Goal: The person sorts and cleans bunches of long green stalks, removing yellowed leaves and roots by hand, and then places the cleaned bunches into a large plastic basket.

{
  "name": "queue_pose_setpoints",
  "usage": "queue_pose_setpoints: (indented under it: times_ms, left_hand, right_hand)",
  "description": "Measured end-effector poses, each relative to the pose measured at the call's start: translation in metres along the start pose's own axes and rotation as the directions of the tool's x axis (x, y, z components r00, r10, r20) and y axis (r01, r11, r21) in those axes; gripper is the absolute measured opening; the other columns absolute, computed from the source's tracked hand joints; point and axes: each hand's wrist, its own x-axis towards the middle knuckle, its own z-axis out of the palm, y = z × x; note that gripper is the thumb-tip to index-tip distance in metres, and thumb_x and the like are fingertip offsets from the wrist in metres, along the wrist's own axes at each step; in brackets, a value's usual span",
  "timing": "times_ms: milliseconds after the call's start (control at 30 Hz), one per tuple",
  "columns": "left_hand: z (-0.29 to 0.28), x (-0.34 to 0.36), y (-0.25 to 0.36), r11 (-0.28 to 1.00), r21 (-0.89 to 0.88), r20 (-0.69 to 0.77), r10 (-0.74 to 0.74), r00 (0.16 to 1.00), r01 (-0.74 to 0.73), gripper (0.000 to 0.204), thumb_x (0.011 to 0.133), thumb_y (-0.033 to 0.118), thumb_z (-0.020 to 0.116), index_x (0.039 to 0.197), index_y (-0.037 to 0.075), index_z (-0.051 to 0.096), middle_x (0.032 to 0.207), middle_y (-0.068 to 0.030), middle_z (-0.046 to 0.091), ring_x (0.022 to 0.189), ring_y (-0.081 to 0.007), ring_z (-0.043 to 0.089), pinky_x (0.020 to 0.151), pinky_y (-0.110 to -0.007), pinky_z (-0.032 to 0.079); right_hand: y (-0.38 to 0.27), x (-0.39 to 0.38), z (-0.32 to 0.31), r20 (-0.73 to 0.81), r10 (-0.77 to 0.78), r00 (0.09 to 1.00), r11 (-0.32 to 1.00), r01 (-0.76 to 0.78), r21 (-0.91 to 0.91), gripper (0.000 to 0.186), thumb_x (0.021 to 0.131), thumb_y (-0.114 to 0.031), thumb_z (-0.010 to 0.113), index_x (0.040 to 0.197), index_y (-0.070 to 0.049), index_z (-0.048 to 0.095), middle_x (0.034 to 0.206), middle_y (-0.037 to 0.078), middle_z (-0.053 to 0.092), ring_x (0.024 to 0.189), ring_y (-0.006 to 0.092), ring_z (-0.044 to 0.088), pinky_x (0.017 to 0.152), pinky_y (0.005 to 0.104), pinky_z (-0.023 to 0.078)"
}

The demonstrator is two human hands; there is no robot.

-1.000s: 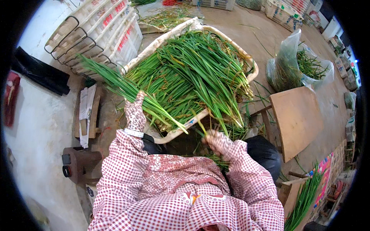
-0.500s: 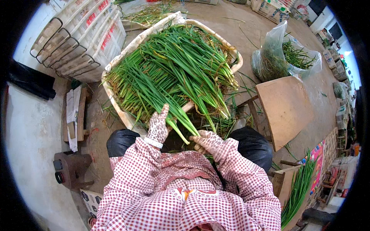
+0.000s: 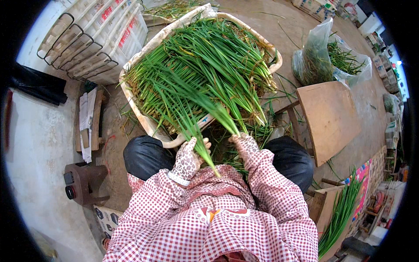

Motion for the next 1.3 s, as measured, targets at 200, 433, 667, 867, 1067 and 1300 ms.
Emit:
queue_pose_setpoints:
  times_ms: [200, 433, 667, 867, 1067, 1300]
  left_hand:
    - [-0.017, -0.011, 0.008, 0.987, -0.152, 0.027, 0.064, 0.998, -0.059, 0.024, 0.087, 0.022, 0.048, 0.107, 0.007, 0.051, 0.101, -0.0090, 0.058, 0.094, -0.0222, 0.054, 0.077, -0.036, 0.045]
    - [0.006, 0.001, -0.004, 0.988, -0.064, 0.025, 0.145, 0.989, -0.143, 0.021, 0.087, 0.019, 0.048, 0.106, 0.008, 0.050, 0.098, -0.0081, 0.058, 0.090, -0.0194, 0.056, 0.074, -0.034, 0.047]
    - [0.006, -0.004, -0.003, 0.990, -0.084, -0.043, 0.111, 0.993, -0.115, 0.019, 0.088, 0.020, 0.048, 0.106, 0.013, 0.048, 0.101, -0.0083, 0.058, 0.091, -0.0224, 0.056, 0.076, -0.039, 0.046]
    - [0.012, -0.009, 0.044, 0.909, -0.049, -0.128, 0.405, 0.905, -0.414, 0.020, 0.088, 0.020, 0.050, 0.106, 0.011, 0.047, 0.093, -0.0083, 0.058, 0.085, -0.0212, 0.058, 0.067, -0.036, 0.051]
    - [0.000, -0.017, 0.105, 0.838, 0.086, -0.097, 0.546, 0.832, -0.539, 0.018, 0.088, 0.016, 0.048, 0.102, 0.005, 0.046, 0.095, -0.0120, 0.058, 0.085, -0.0235, 0.058, 0.067, -0.038, 0.052]
    - [0.023, -0.003, 0.018, 0.982, -0.075, -0.083, 0.166, 0.983, -0.172, 0.015, 0.086, 0.019, 0.052, 0.099, 0.011, 0.050, 0.095, -0.0069, 0.059, 0.085, -0.0217, 0.058, 0.067, -0.040, 0.051]
  right_hand:
    - [-0.042, -0.010, 0.000, 0.198, 0.347, 0.917, 0.937, -0.345, -0.044, 0.031, 0.081, -0.032, 0.056, 0.098, -0.006, 0.060, 0.064, 0.004, 0.052, 0.062, 0.0142, 0.049, 0.059, 0.0304, 0.040]
    - [-0.039, -0.031, 0.031, 0.425, 0.044, 0.904, 0.978, -0.126, 0.167, 0.028, 0.076, -0.020, 0.067, 0.097, -0.002, 0.060, 0.077, 0.002, 0.059, 0.068, 0.0122, 0.052, 0.059, 0.0266, 0.041]
    - [-0.017, -0.014, 0.035, 0.332, 0.060, 0.941, 0.987, -0.107, 0.124, 0.029, 0.079, -0.022, 0.063, 0.099, -0.002, 0.059, 0.082, 0.006, 0.061, 0.070, 0.0139, 0.054, 0.062, 0.0288, 0.043]
    - [-0.060, -0.007, 0.014, 0.191, 0.051, 0.980, 0.698, 0.102, -0.708, 0.039, 0.081, -0.034, 0.054, 0.105, -0.004, 0.053, 0.096, 0.018, 0.059, 0.093, 0.0305, 0.056, 0.080, 0.0367, 0.043]
    - [-0.067, -0.007, -0.042, -0.033, -0.020, 0.999, 0.841, -0.001, -0.541, 0.047, 0.079, -0.036, 0.058, 0.116, -0.007, 0.050, 0.106, 0.018, 0.057, 0.100, 0.0287, 0.055, 0.085, 0.0346, 0.042]
    - [-0.053, -0.032, -0.012, 0.280, 0.060, 0.958, 0.975, -0.116, 0.189, 0.033, 0.087, -0.031, 0.050, 0.109, -0.006, 0.051, 0.079, 0.007, 0.062, 0.062, 0.0152, 0.056, 0.054, 0.0281, 0.045]
